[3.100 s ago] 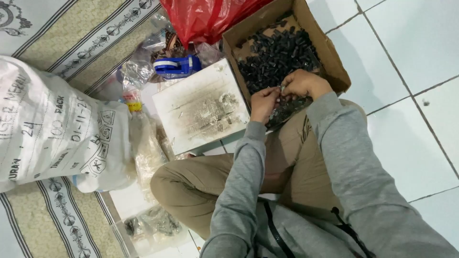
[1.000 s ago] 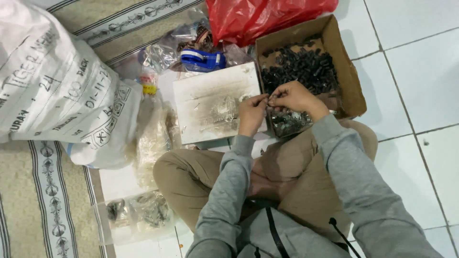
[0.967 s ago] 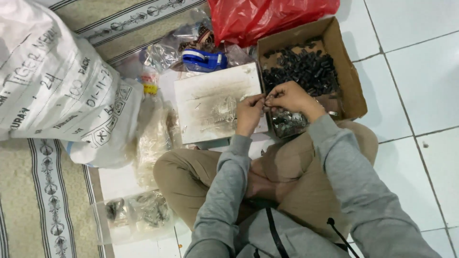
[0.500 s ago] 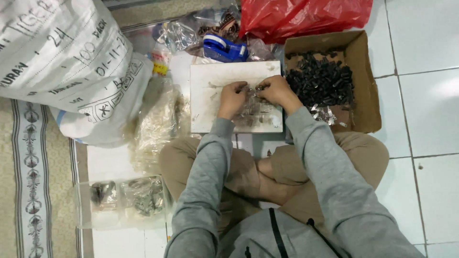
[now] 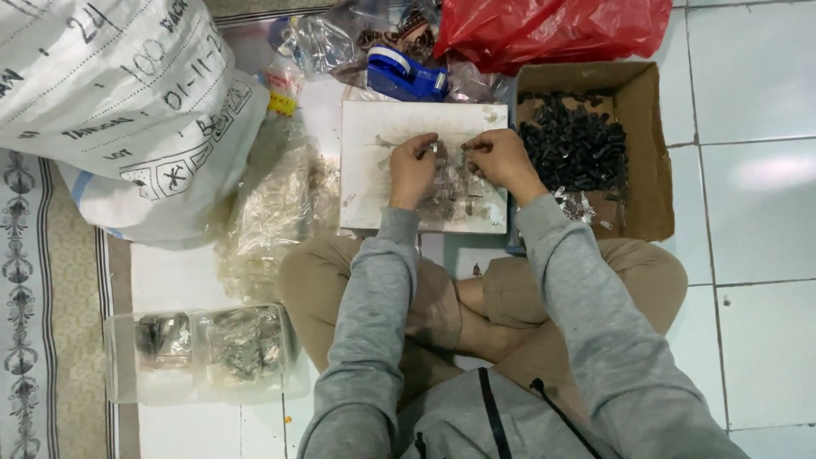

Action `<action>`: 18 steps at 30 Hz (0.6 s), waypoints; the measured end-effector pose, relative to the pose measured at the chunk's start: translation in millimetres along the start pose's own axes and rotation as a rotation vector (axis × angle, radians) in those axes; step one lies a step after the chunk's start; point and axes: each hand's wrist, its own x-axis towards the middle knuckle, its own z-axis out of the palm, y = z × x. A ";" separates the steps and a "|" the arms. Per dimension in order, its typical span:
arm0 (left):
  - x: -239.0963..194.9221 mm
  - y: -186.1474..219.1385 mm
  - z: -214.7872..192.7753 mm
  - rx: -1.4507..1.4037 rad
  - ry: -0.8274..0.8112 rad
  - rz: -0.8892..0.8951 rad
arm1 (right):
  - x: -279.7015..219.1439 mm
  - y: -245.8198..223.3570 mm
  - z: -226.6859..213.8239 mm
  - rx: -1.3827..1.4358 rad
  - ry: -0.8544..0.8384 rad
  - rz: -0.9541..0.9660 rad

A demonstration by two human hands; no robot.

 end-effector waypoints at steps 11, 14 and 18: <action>-4.0 2.3 2.2 -0.145 0.002 0.058 | -6.2 -0.2 4.0 0.102 0.039 -0.154; -3.5 -1.8 4.9 -0.150 -0.017 0.096 | -11.0 -1.3 2.9 0.086 0.057 -0.196; -8.8 3.8 5.6 -0.156 -0.053 0.168 | -3.3 11.9 8.5 0.047 0.084 -0.253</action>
